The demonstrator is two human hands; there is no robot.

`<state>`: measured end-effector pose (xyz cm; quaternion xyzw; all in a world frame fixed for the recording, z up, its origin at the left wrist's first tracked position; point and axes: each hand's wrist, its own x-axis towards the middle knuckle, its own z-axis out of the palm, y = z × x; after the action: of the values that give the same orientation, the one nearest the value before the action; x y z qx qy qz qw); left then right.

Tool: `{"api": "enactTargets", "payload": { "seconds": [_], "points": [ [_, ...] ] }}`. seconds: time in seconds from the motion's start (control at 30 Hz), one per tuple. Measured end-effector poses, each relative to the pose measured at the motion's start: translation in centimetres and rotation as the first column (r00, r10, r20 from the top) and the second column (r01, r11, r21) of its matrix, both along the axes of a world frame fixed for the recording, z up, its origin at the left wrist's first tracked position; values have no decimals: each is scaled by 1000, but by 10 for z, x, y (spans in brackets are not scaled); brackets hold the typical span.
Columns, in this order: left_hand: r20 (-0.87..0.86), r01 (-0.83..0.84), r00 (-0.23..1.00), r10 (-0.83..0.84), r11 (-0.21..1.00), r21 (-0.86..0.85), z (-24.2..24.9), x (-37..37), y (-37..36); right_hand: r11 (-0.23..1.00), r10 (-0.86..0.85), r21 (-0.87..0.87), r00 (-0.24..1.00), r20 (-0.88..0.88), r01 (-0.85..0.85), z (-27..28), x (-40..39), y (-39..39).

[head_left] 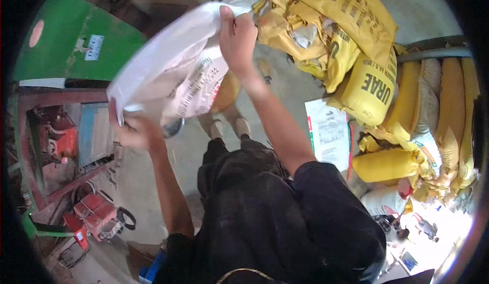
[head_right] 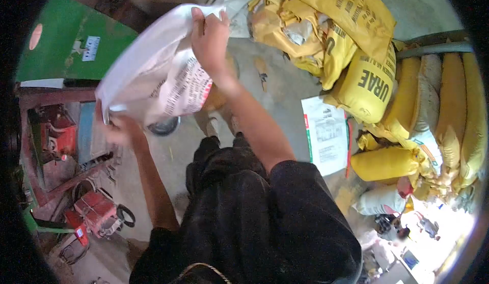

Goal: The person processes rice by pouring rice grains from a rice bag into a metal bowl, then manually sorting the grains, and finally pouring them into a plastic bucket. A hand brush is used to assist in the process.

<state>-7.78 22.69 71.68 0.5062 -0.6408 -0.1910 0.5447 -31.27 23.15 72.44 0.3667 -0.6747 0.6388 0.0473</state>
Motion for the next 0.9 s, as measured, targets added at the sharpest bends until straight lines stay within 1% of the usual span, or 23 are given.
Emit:
{"api": "enactTargets", "payload": {
  "seconds": [0.07, 0.13, 0.17, 0.23, 0.3, 0.33, 0.37, 0.4, 0.43, 0.47, 0.5, 0.53, 0.57, 0.6, 0.63, 0.67, 0.7, 0.73, 0.77, 0.8, 0.83, 0.87, 0.9],
  "points": [
    [153, 49, 987, -54, 998, 33, -8, 11, 5, 944, 143, 319, 977, -156, -87, -71, 1, -16],
    [-5, 75, 997, -75, 994, 81, -10, 9, 2, 807, 277, 522, 957, 80, -277, -71, 9, 2],
    [-23, 98, 995, -97, 993, 68, -6, -5, -1, 732, 512, 413, 837, 190, -542, -57, 6, 21],
    [102, 58, 993, -54, 998, -37, 21, -36, 23, 735, 606, 380, 796, 6, -562, -56, 2, 67],
    [186, 427, 891, -414, 904, -32, 38, -70, 46, 453, 746, 665, 661, 81, -594, -38, 6, 101],
    [-49, 668, 740, -671, 725, 167, 52, -95, 71, 432, 668, 587, 680, 302, -685, -28, 9, 114],
    [-27, 768, 630, -776, 618, 166, 47, -111, 90, 518, 631, 499, 704, 325, -695, -29, 13, 126],
    [-12, 852, 503, -864, 494, 171, 44, -126, 108, 651, 575, 401, 763, 295, -645, -25, 13, 142],
    [199, 877, 415, -888, 448, 171, 44, -142, 123, 768, 490, 306, 824, 285, -563, -20, 8, 158],
    [391, 905, 312, -866, 396, 157, 46, -159, 137, 878, 356, 221, 887, 295, -426, -19, -5, 174],
    [369, 919, 295, -881, 367, 142, 56, -158, 146, 954, 198, 147, 918, 343, -261, -21, -25, 192],
    [348, 937, 266, -899, 325, 124, 65, -157, 150, 992, 35, 94, 906, 422, -82, -29, -52, 212],
    [334, 938, 230, -914, 299, 173, 67, -144, 145, 995, -96, 71, 839, 536, 68, -43, -79, 236],
    [273, 923, 202, -941, 276, 268, 51, -131, 138, 981, -179, 59, 744, 644, 185, -61, -106, 262],
    [207, 901, 178, -962, 244, 358, 18, -114, 130, 936, -276, 97, 537, 797, 337, -103, -144, 297],
    [64, 824, 330, -942, 321, 468, -22, -96, 120, 972, -127, -4, 535, 835, 236, -121, -163, 326],
    [-9, 712, 496, -868, 400, 577, -70, -75, 115, 975, -140, 28, 505, 852, 222, -111, -160, 327],
    [-8, 597, 573, -819, 411, 689, -99, -46, 106, 977, -151, 59, 474, 868, 204, -96, -156, 322],
    [380, 451, 423, -823, 555, 699, -163, 0, 101, 989, -71, 11, 402, 913, 148, -85, -155, 313],
    [313, 502, 458, -832, 533, 681, -175, 31, 94, 994, 10, -45, 325, 946, 100, -72, -154, 300],
    [312, 343, 531, -788, 536, 771, -186, 54, 95, 990, 104, -130, 333, 937, 55, -55, -153, 275],
    [324, 289, 524, -787, 523, 802, -207, 82, 96, 987, 106, -138, 310, 945, 83, -66, -174, 261],
    [339, 230, 518, -785, 510, 829, -228, 111, 94, 969, 132, -190, 317, 939, 158, -44, -180, 227]
  ]
}}
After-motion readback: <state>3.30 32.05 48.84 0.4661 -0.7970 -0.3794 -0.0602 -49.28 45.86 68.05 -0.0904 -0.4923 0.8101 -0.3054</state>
